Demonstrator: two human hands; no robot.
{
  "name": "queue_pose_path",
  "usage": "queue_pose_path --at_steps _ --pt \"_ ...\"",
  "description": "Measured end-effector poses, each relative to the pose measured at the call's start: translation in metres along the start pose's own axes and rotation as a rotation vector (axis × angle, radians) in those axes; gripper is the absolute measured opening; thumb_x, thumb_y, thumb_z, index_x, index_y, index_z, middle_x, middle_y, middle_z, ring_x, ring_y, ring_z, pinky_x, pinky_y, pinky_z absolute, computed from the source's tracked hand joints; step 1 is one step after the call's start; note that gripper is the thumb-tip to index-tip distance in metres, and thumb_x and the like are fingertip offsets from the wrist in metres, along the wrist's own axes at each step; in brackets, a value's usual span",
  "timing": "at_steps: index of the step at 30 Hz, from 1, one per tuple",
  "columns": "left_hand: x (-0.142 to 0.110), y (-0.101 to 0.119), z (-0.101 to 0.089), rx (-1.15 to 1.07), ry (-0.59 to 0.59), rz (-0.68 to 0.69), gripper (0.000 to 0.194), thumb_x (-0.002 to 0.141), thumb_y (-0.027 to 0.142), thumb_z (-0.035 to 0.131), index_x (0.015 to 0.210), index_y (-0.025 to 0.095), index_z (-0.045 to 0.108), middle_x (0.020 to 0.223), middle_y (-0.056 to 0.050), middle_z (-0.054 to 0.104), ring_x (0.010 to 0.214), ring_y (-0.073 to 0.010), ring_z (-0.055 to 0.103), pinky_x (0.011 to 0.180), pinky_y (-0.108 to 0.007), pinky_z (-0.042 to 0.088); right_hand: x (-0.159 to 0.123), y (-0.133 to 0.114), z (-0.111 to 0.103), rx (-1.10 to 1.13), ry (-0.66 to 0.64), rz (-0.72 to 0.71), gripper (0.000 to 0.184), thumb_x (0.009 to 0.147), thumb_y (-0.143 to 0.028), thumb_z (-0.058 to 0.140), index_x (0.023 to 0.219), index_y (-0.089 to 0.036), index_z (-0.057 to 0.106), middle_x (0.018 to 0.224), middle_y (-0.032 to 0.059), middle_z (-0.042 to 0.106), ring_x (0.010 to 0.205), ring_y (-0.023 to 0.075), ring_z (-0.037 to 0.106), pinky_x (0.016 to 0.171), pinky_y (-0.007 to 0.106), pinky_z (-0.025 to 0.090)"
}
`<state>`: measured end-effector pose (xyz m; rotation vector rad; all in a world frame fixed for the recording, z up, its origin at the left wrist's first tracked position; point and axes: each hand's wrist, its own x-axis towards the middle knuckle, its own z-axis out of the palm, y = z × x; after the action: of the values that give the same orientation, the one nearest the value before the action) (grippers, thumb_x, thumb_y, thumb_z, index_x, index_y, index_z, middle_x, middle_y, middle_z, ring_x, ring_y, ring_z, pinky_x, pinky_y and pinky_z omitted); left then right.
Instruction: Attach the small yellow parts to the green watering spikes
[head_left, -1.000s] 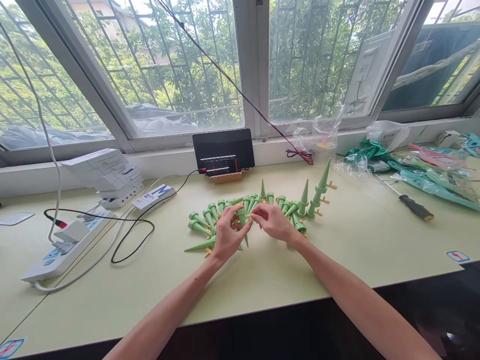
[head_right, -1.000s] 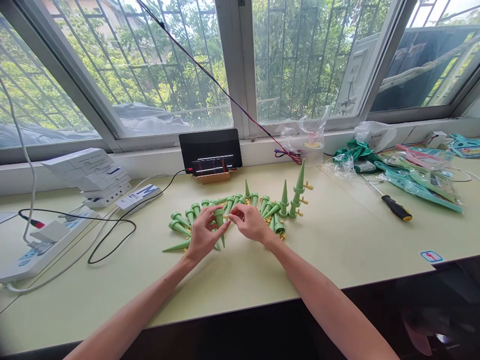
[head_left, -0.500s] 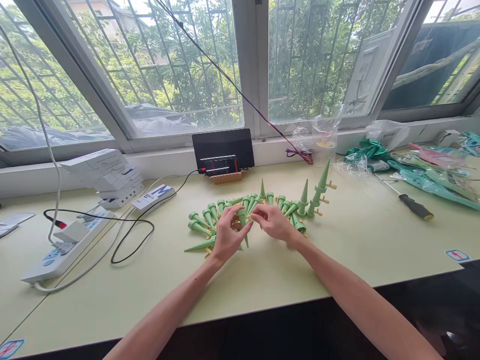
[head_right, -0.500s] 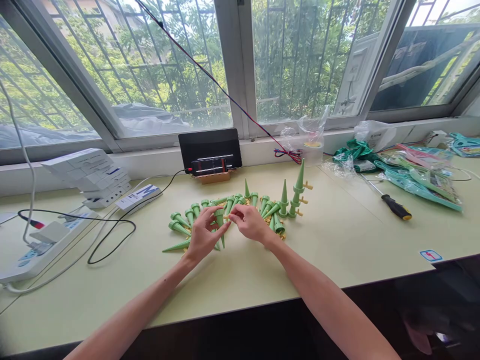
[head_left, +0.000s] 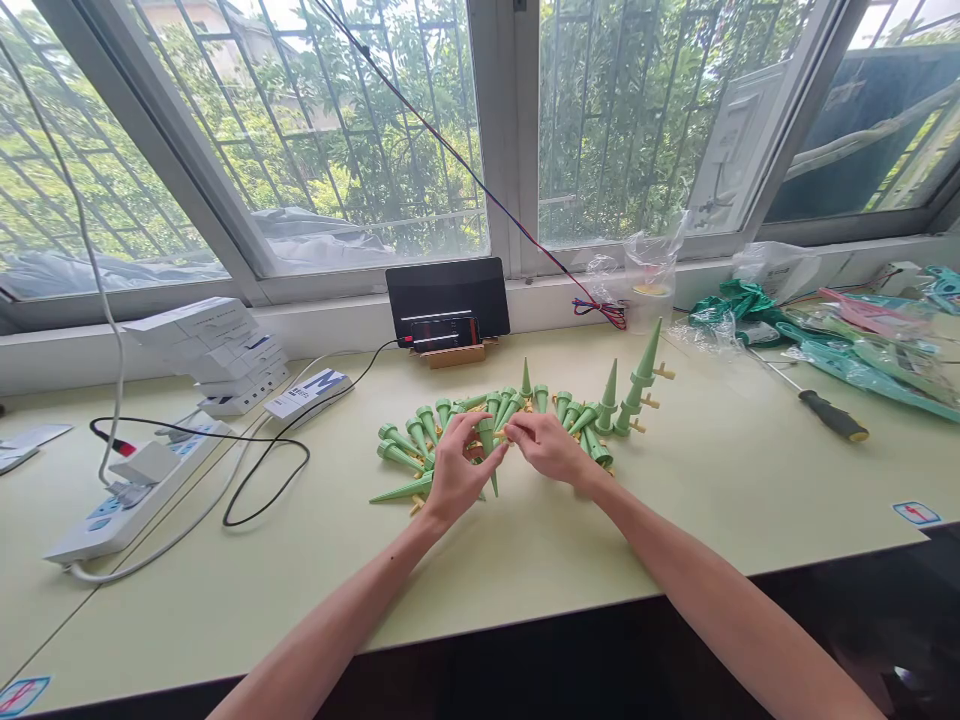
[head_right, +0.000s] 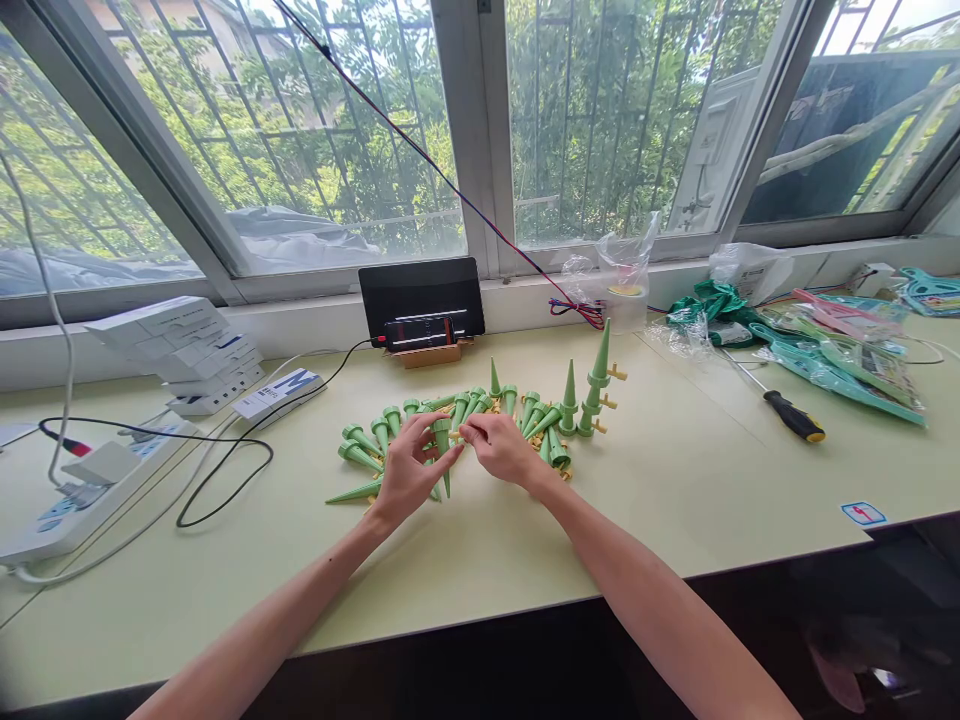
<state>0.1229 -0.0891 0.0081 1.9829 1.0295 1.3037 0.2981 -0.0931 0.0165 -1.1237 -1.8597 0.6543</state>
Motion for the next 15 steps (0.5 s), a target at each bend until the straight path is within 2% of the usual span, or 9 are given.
queue_pose_path --at_steps 8,15 --pt "-0.001 0.0007 -0.0001 0.009 0.0 0.005 0.037 0.08 0.033 0.072 0.115 0.023 0.062 0.114 -0.007 0.056 0.074 -0.011 0.062 0.066 -0.026 0.061 -0.0002 -0.0014 -0.0004 0.006 -0.001 0.003 0.033 0.094 -0.027 0.043 0.062 -0.019 0.047 0.058 -0.0018 0.046 0.056 0.0126 0.038 0.056 0.026 0.03" --pt "0.0004 -0.0007 -0.0002 -0.03 -0.002 -0.023 0.039 0.08 0.033 0.072 0.115 0.022 0.062 0.115 -0.008 0.055 0.081 -0.014 0.065 0.071 -0.03 0.063 -0.0001 -0.0005 0.0005 0.056 0.02 0.028 0.03 0.094 -0.031 0.049 0.068 -0.019 0.054 0.056 -0.0026 0.047 0.053 0.0121 0.041 0.053 0.026 0.032"
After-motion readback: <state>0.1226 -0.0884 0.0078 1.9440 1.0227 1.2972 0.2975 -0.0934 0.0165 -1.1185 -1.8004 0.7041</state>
